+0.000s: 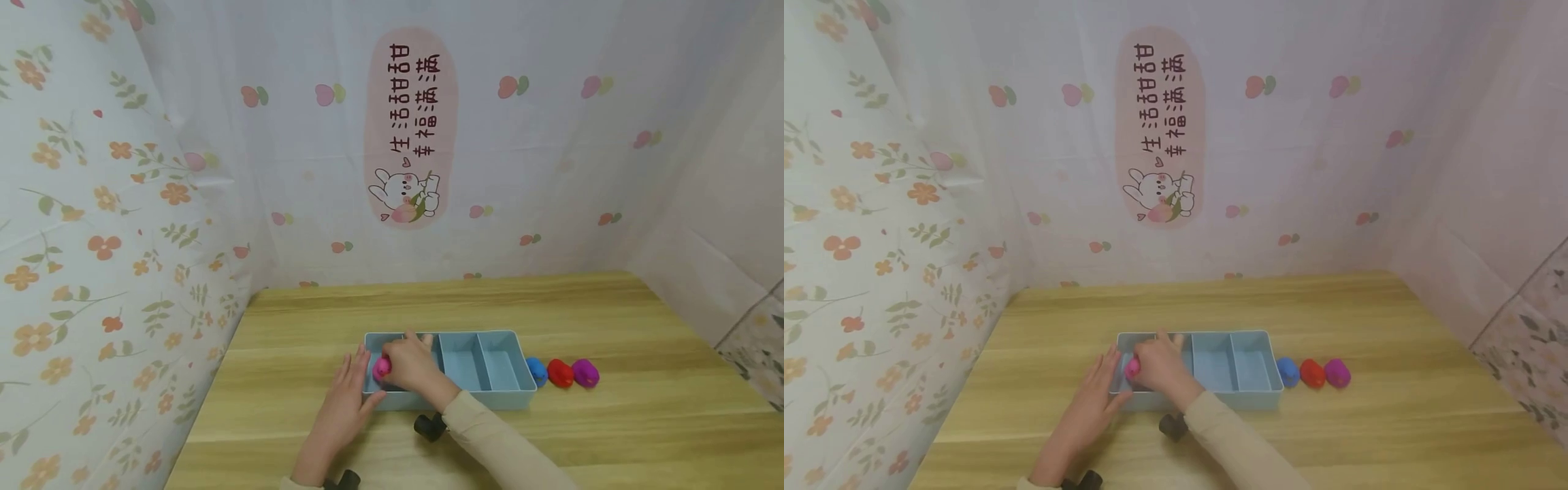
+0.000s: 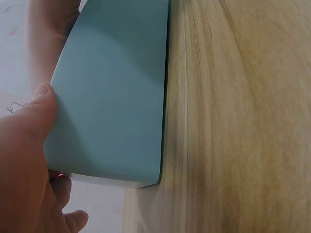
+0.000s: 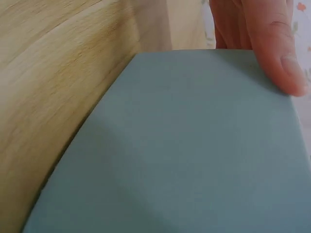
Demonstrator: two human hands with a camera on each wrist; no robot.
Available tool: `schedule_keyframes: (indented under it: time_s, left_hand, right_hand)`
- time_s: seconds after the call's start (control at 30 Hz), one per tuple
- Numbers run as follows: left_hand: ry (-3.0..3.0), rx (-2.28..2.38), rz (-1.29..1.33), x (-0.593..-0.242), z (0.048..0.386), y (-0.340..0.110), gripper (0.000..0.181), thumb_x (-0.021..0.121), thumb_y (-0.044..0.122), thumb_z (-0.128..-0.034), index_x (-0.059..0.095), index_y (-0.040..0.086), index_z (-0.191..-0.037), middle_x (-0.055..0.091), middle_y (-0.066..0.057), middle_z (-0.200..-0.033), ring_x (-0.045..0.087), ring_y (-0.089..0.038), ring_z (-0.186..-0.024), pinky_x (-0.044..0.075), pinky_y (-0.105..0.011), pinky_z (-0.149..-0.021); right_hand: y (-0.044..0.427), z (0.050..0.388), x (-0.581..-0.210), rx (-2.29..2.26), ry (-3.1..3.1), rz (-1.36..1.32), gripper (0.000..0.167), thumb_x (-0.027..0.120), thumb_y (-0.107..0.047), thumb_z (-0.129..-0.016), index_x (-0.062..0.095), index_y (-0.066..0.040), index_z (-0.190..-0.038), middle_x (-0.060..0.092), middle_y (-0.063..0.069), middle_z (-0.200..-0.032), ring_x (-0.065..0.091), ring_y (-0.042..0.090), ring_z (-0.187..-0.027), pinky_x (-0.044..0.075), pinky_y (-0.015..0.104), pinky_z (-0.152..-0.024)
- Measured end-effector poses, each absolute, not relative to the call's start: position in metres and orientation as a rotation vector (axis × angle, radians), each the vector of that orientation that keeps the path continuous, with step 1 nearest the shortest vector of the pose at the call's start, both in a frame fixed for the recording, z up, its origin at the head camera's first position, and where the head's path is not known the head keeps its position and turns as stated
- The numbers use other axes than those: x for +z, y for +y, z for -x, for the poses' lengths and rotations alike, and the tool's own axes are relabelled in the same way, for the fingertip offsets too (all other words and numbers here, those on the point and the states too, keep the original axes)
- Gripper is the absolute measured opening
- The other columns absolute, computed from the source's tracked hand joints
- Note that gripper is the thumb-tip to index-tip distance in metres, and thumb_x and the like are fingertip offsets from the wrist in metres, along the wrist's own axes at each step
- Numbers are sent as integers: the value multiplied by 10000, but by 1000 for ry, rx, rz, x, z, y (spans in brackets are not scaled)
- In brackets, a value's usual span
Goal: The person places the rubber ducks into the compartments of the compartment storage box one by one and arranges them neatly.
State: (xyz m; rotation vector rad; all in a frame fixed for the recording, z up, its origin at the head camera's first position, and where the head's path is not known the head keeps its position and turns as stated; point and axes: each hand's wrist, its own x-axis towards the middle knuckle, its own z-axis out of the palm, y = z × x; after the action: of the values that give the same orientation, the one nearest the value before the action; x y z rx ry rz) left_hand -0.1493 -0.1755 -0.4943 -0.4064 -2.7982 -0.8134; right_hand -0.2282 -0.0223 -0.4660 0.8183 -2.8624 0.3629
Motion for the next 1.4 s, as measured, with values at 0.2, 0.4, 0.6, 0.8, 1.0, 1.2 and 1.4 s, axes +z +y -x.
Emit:
schedule_keyframes:
  time_s: [0.2,0.4,0.6,0.8,1.0,1.2,1.4]
  left_hand:
    - [-2800,-816,405,-493,151,-176,724,567,402,-935,288,21,-1485,245,-147,-1569,225,-458,-1410,229,-566,-1144]
    - [-2806,-816,405,-493,151,-175,718,561,403,-939,293,18,-1482,249,-150,-1567,233,-457,-1408,229,-563,-1145]
    - [-2795,-816,410,-492,151,-174,713,555,401,-943,294,12,-1480,247,-152,-1566,228,-456,-1409,222,-563,-1146]
    - [-2807,-806,401,-492,150,-174,712,551,403,-945,291,15,-1482,239,-143,-1571,227,-452,-1412,219,-556,-1151]
    - [-2796,-801,399,-492,148,-174,699,572,365,-941,306,-7,-1470,257,-175,-1557,240,-469,-1399,229,-567,-1140]
    - [-2779,-793,404,-491,148,-175,695,588,354,-931,327,-18,-1457,286,-186,-1544,261,-482,-1387,249,-568,-1130]
    - [-2791,-781,413,-490,150,-175,696,589,353,-932,319,-6,-1463,285,-181,-1547,261,-480,-1388,252,-571,-1128]
  right_hand:
    - [-26,226,-460,296,-2911,-811,338,889,-380,-603,683,-192,-794,670,-61,-770,437,157,-809,298,377,-672]
    - [-26,225,-458,228,-2934,-816,381,878,-462,-591,688,-216,-812,659,-56,-816,425,149,-812,294,361,-678]
    - [-20,224,-454,246,-2883,-856,390,837,-524,-619,692,-227,-826,668,-80,-820,433,136,-792,283,357,-677]
    - [-14,222,-447,254,-2802,-952,280,814,-429,-705,730,-228,-881,683,-102,-813,420,112,-741,249,358,-675]
    - [-6,222,-442,404,-2728,-1021,172,797,-339,-757,760,-234,-887,719,-128,-858,455,83,-736,218,329,-673]
    - [9,223,-438,573,-2659,-1002,151,805,-296,-756,766,-208,-873,726,-121,-863,544,106,-805,220,341,-689]
    - [24,225,-435,630,-2599,-951,144,815,-300,-739,772,-209,-842,725,-111,-822,537,105,-773,212,351,-691]
